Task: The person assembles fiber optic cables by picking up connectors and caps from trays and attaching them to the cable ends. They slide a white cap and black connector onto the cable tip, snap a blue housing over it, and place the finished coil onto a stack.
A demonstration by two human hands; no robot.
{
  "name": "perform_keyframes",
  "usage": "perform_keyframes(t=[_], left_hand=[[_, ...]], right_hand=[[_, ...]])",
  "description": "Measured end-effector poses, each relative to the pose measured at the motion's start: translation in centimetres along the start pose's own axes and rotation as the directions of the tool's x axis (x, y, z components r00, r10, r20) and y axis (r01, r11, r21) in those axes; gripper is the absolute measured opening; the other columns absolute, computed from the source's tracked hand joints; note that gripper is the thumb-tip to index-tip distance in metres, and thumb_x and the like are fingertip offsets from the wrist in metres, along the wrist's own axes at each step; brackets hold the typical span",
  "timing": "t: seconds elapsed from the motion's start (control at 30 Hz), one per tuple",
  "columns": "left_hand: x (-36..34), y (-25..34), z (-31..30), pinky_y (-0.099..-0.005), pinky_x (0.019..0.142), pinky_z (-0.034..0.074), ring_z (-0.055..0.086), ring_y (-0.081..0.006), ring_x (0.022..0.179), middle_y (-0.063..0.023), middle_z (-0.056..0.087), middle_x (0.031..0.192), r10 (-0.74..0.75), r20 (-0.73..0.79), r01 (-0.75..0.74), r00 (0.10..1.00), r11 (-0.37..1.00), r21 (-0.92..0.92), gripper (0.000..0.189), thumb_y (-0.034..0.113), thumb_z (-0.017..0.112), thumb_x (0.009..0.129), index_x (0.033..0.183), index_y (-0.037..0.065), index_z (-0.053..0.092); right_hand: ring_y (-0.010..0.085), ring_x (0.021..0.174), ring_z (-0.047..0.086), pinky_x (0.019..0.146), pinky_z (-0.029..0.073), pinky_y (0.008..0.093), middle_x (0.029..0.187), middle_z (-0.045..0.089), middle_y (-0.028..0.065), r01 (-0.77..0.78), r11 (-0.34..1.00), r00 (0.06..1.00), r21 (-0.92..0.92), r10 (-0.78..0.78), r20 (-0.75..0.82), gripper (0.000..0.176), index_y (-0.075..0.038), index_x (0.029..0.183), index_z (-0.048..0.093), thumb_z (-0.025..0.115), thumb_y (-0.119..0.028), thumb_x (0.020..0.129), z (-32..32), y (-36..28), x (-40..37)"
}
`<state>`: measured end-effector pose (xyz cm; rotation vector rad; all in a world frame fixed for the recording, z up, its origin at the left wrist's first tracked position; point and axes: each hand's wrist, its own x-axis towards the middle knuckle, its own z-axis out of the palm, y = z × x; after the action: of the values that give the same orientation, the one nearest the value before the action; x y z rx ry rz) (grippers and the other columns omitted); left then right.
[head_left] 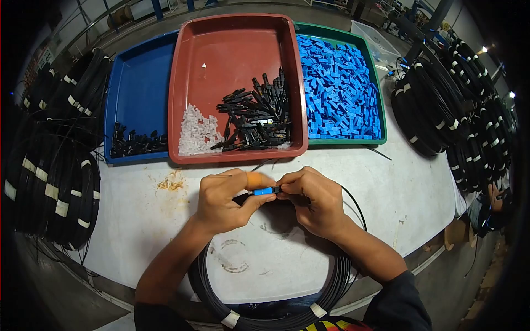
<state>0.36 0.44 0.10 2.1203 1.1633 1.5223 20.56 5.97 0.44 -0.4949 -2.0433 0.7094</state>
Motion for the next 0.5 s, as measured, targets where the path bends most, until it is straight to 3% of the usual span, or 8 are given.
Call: perform_keyframes(t=[0.03,0.07,0.2,0.3,0.37,0.5], left_hand=[[0.0,0.2,0.2,-0.0283,0.071,0.060,0.077,-0.0200,0.079,-0.0130,0.078,0.101,-0.148,-0.032,0.143,0.988,0.983,-0.118,0.031,0.002,0.086,0.077,0.101,-0.003,0.067],[0.0,0.3,-0.4,-0.0286,0.077,0.062,0.078,-0.0224,0.093,-0.0115,0.078,0.102,-0.169,0.046,0.173,0.984,0.980,-0.094,0.042,0.004,0.085,0.081,0.114,-0.004,0.060],[0.1,0.2,-0.4,-0.0273,0.076,0.062,0.078,-0.0231,0.091,-0.0117,0.078,0.100,-0.130,0.071,0.136,0.989,0.986,-0.093,0.043,0.001,0.085,0.080,0.113,-0.003,0.057],[-0.1,0.1,0.4,-0.0272,0.071,0.061,0.078,-0.0230,0.084,-0.0112,0.078,0.097,-0.044,-0.015,0.044,0.999,0.999,-0.023,0.038,-0.002,0.085,0.076,0.104,-0.002,0.060],[0.2,-0.5,-0.1,-0.0268,0.065,0.059,0.074,-0.0189,0.076,-0.0133,0.078,0.088,0.216,0.038,-0.220,0.976,0.965,0.140,0.038,-0.003,0.088,0.074,0.101,-0.002,0.061],[0.2,-0.1,-0.5,-0.0299,0.066,0.061,0.074,-0.0213,0.076,-0.0159,0.077,0.091,0.217,0.072,-0.226,0.974,0.958,0.176,0.037,-0.003,0.088,0.074,0.099,-0.003,0.061]], right_hand=[[0.0289,0.079,0.066,0.069,0.055,0.0378,0.093,0.070,0.0129,0.082,0.994,0.997,-0.069,-0.081,0.018,0.031,0.001,0.088,0.060,0.066,0.018,0.063,-0.2,0.2,-0.1],[0.0286,0.078,0.065,0.069,0.053,0.0388,0.096,0.069,0.0121,0.163,0.977,0.986,-0.136,-0.159,0.043,0.033,0.000,0.089,0.060,0.067,0.017,0.062,-0.3,0.3,-0.2],[0.0267,0.076,0.068,0.065,0.054,0.0347,0.091,0.070,0.0148,0.297,0.922,0.954,-0.247,-0.277,0.113,0.030,-0.001,0.085,0.060,0.072,0.019,0.066,-1.0,-0.4,0.4],[0.0281,0.078,0.065,0.068,0.053,0.0384,0.094,0.069,0.0122,0.214,0.953,0.974,-0.212,-0.194,0.114,0.029,0.000,0.086,0.061,0.067,0.017,0.064,-0.9,0.1,-0.1],[0.0289,0.077,0.067,0.068,0.055,0.0369,0.087,0.069,0.0136,-0.028,0.992,0.998,0.126,0.021,0.057,0.024,0.002,0.086,0.062,0.066,0.018,0.069,-0.4,0.8,-0.1],[0.0288,0.078,0.068,0.072,0.055,0.0367,0.083,0.069,0.0128,-0.096,0.982,0.995,0.163,0.090,0.044,0.019,0.001,0.086,0.062,0.069,0.016,0.075,-0.2,0.8,-0.2]])
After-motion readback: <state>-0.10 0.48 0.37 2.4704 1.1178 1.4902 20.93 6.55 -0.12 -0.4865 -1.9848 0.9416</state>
